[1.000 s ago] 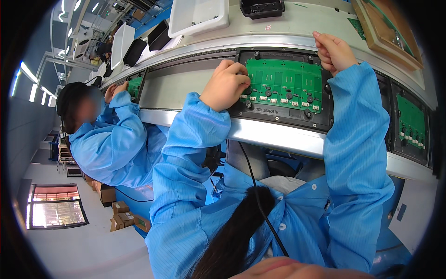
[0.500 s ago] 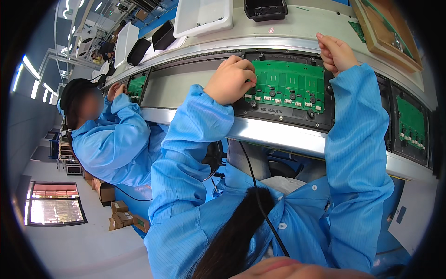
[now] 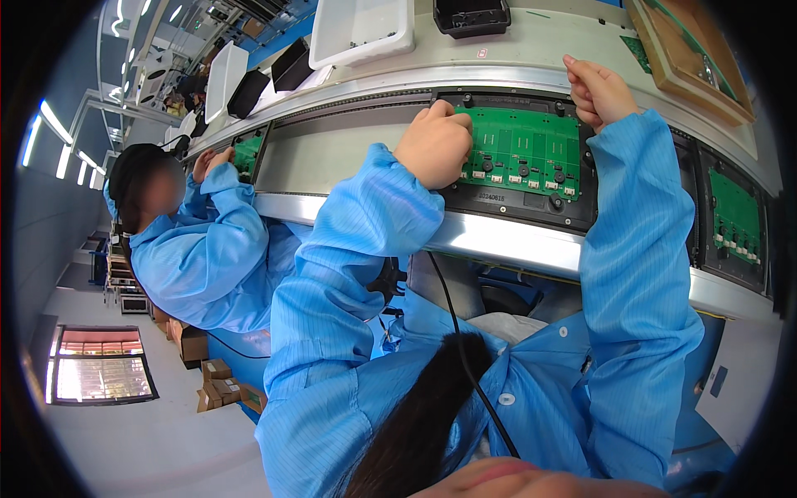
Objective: Assembling electronic components onto printed circuit boards on a production line conveyor belt.
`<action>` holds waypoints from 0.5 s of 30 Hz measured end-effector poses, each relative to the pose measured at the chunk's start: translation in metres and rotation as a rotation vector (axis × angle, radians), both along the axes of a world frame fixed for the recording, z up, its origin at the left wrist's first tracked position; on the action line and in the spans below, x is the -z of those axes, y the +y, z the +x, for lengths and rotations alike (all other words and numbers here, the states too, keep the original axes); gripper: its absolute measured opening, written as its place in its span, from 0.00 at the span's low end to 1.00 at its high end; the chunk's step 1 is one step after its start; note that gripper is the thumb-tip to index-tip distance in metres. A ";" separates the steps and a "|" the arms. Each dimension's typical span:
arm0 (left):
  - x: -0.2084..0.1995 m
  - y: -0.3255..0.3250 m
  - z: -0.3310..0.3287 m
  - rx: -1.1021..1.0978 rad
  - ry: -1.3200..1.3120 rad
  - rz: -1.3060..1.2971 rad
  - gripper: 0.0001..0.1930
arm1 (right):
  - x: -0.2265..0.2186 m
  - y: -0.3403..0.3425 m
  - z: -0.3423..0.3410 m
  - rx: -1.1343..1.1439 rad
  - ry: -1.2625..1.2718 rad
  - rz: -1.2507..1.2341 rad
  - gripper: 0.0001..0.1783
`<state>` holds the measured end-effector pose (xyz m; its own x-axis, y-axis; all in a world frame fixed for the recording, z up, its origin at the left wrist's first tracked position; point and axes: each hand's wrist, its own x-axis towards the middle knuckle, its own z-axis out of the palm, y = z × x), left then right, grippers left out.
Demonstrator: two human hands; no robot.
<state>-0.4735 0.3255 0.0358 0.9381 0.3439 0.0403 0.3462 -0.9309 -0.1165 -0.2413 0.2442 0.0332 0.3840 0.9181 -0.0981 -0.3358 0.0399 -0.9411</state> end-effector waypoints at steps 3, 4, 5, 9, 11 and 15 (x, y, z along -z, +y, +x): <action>-0.002 0.001 0.000 -0.029 0.030 -0.045 0.03 | -0.002 -0.001 0.002 0.002 0.007 0.002 0.14; -0.004 0.003 -0.001 -0.043 0.012 -0.081 0.03 | -0.003 -0.002 0.006 0.007 0.021 0.024 0.14; -0.006 0.005 -0.002 -0.056 -0.006 -0.117 0.03 | -0.004 -0.004 0.010 0.011 0.036 0.046 0.14; -0.006 0.007 0.001 -0.037 -0.081 -0.187 0.03 | -0.006 -0.006 0.017 0.020 0.066 0.089 0.14; -0.002 0.006 0.006 0.047 -0.157 -0.184 0.03 | -0.006 -0.006 0.017 0.011 0.072 0.084 0.14; 0.003 0.003 0.013 0.127 -0.169 -0.140 0.03 | -0.005 -0.004 0.015 -0.003 0.071 0.077 0.13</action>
